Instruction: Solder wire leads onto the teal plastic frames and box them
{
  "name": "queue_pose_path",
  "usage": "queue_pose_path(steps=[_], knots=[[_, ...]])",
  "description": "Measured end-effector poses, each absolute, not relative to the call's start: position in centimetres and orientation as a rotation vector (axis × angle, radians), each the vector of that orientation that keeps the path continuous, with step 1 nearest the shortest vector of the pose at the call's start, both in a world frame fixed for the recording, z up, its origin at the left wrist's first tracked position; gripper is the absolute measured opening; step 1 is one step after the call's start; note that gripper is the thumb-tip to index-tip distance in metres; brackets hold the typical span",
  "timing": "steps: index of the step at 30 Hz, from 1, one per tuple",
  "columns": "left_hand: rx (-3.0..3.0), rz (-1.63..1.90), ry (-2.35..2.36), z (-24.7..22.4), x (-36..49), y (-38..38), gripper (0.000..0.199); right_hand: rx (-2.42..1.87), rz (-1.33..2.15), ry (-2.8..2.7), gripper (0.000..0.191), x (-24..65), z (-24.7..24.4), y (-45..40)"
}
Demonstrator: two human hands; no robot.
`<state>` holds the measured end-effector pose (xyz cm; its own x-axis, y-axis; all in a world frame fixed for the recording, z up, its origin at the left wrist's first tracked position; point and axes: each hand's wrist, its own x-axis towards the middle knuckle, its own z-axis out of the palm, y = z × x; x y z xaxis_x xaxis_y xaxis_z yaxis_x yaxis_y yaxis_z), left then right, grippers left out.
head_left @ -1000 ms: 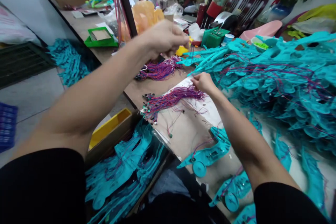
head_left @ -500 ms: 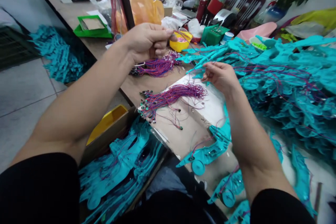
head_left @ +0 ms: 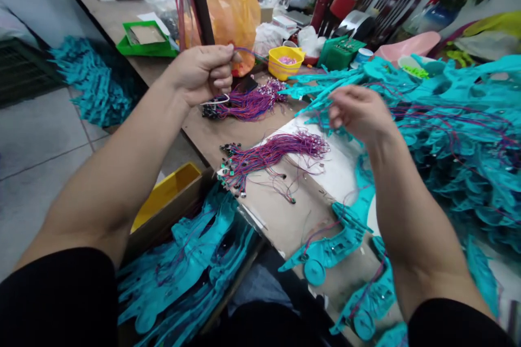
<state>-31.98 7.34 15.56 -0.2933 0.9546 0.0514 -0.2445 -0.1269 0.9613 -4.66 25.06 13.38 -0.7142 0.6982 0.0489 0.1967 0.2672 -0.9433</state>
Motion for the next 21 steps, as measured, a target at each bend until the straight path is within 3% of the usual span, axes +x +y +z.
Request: queue_pose_path(steps=[8, 14, 21], knots=[[0.873, 1.549, 1.11, 13.2, -30.4, 9.5, 0.035, -0.847, 1.366, -2.087, 0.018, -5.0, 13.6, 26.1], [0.711, 1.605, 1.066, 11.6, -28.7, 10.9, 0.018, -0.846, 1.308, -2.087, 0.02, -4.4, 13.3, 26.7], [0.658, 1.639, 0.948, 10.9, -26.8, 11.4, 0.023, -0.875, 1.286, -2.01, 0.02, -4.5, 14.6, 26.1]])
